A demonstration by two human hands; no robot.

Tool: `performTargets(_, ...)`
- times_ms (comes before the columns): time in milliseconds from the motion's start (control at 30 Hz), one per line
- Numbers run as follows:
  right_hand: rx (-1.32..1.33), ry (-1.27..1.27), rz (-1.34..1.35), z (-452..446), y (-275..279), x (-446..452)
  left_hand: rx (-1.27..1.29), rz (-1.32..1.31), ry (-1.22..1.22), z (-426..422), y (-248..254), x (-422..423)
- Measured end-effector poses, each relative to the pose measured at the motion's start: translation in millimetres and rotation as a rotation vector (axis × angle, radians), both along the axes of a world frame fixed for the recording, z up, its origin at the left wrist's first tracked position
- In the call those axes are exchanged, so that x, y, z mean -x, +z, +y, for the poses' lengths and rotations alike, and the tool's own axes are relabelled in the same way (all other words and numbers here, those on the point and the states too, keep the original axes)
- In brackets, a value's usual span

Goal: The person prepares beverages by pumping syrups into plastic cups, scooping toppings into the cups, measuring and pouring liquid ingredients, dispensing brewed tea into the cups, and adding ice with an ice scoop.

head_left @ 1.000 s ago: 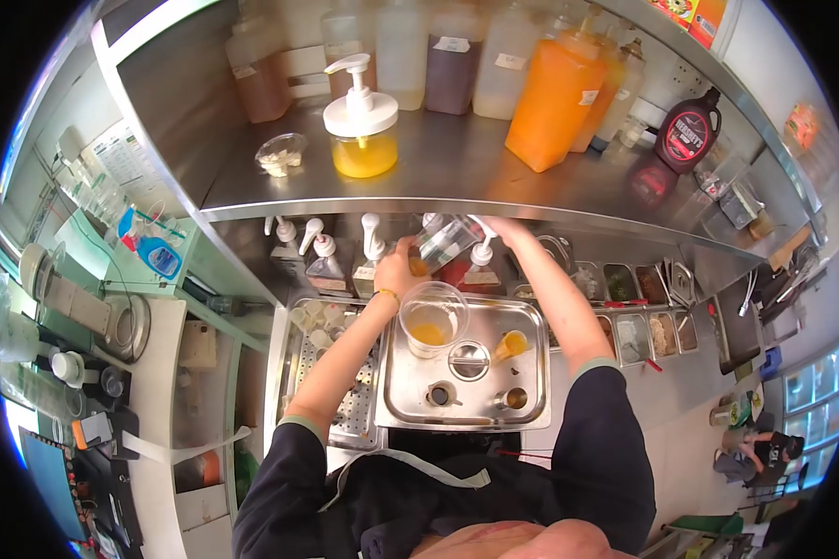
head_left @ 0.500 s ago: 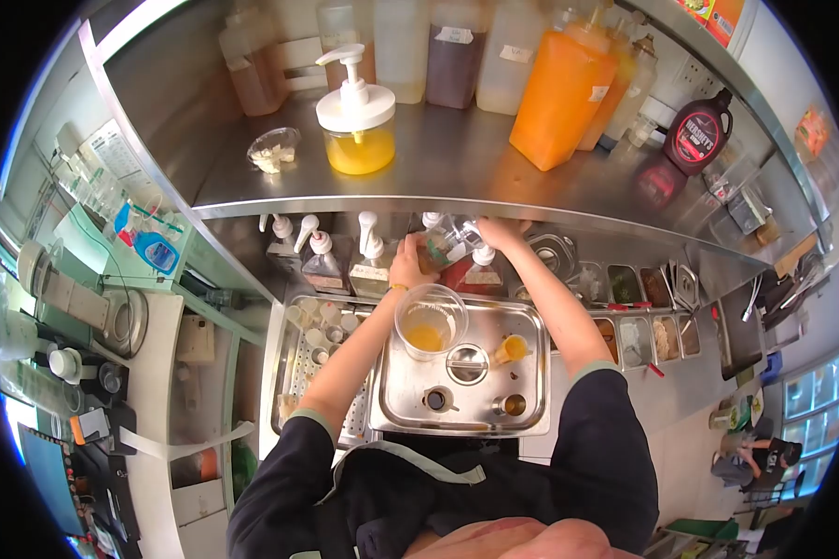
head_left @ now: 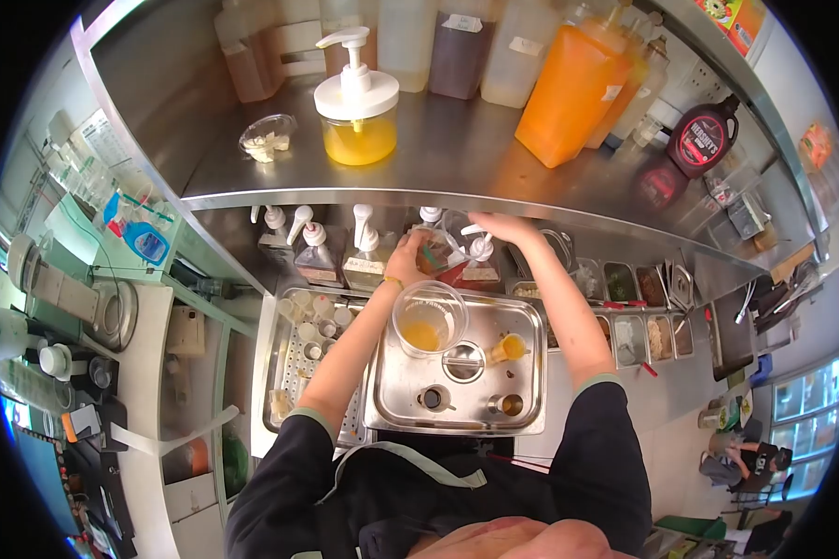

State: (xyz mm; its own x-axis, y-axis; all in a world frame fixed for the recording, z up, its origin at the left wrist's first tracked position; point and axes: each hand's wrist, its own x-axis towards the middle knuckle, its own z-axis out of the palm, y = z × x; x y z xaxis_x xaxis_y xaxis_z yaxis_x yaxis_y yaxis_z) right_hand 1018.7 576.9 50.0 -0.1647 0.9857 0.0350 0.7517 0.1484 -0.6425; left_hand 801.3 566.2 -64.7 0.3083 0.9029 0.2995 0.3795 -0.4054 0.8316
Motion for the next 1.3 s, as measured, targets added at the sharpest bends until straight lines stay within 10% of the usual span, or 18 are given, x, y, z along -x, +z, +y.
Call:
performTargets(67,-0.299,-0.113,0.042,14.6,-16.3,6.7,-0.001,0.029,0.004,1.3,-4.6,-2.7)
performTargets(233,-0.159,-0.375,-0.373,14.3,-54.9,19.5,0.043,0.007,-0.055,6.0,-10.4,3.4)
performTargets(333,-0.094,-0.432,-0.141,3.5,-52.9,23.2,0.137,0.148,-0.012,14.7,-17.9,-3.1)
performTargets(533,-0.333,-0.124,-0.161,19.4,-15.1,9.7,0.134,0.167,0.001,13.7,-18.5,-5.3)
performTargets(1300,-0.386,-0.465,-0.266,30.3,-96.5,11.7,-0.088,0.259,-0.007,29.1,-61.3,-9.2)
